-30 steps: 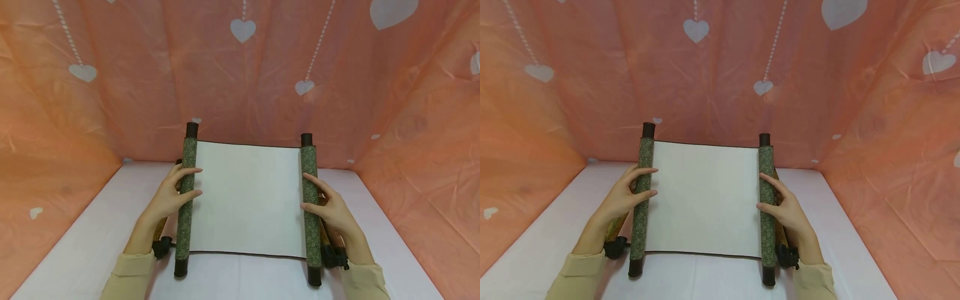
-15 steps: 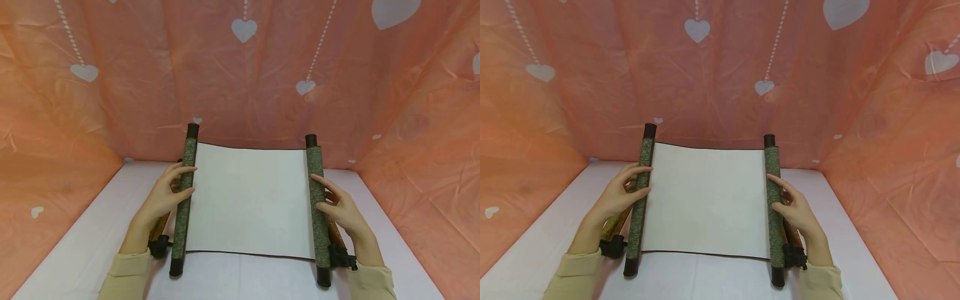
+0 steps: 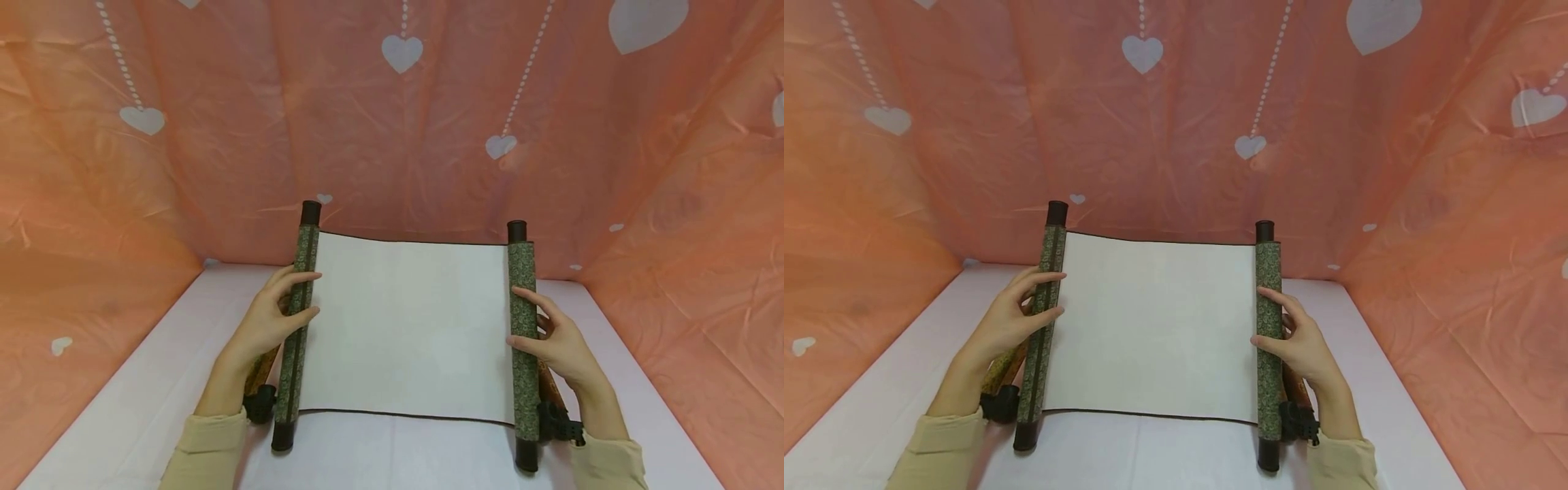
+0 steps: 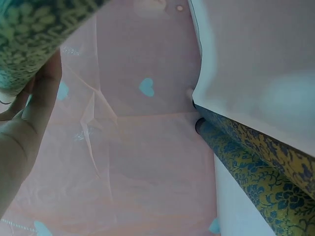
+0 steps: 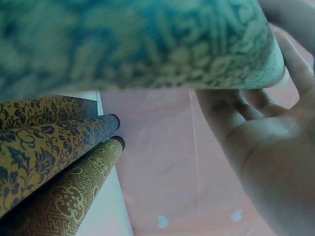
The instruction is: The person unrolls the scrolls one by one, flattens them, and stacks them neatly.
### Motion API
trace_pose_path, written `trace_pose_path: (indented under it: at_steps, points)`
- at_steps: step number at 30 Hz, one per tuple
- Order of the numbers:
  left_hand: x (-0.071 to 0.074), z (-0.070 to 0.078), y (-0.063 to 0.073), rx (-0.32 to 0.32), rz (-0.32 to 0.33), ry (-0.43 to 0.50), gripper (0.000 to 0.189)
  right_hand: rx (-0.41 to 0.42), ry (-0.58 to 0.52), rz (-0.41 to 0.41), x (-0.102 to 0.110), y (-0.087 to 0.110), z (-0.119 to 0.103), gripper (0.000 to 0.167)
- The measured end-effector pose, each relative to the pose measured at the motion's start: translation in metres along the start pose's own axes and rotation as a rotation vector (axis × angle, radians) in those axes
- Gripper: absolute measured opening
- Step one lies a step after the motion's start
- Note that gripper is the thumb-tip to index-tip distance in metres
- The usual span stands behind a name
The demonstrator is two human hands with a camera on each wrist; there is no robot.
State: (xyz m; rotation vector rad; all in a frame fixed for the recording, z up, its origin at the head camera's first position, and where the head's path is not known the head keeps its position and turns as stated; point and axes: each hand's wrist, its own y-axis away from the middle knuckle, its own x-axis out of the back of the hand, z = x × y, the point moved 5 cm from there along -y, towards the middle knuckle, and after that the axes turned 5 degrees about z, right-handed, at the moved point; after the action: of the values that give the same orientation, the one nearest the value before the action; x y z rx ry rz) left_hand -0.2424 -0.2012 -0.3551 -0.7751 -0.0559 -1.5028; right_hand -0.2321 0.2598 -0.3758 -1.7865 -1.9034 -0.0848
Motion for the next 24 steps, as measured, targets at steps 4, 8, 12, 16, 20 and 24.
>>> trace_pose_path:
  at_steps: [4, 8, 12, 16, 20, 24]
  points:
    - [0.001, 0.000, -0.001, 0.012, 0.009, -0.009, 0.054, 0.054, 0.010, 0.028, -0.001, -0.002, 0.000, 0.077]
    - [0.003, -0.001, -0.001, 0.010, 0.021, -0.031, 0.050, 0.107, 0.025, 0.045, 0.001, -0.002, -0.001, 0.076]
    - [0.008, -0.002, 0.001, 0.009, 0.037, -0.042, 0.048, 0.096, 0.025, 0.018, 0.005, -0.001, -0.003, 0.082]
    - [0.012, -0.001, 0.003, -0.017, 0.041, -0.041, 0.046, 0.115, 0.035, -0.009, 0.008, 0.001, -0.005, 0.085]
    - [0.015, 0.001, 0.006, -0.042, 0.033, -0.044, 0.045, 0.115, 0.055, -0.021, 0.011, 0.005, -0.004, 0.083]
    - [0.019, 0.002, 0.009, -0.030, 0.030, -0.042, 0.046, 0.080, 0.090, -0.031, 0.016, 0.008, -0.003, 0.084]
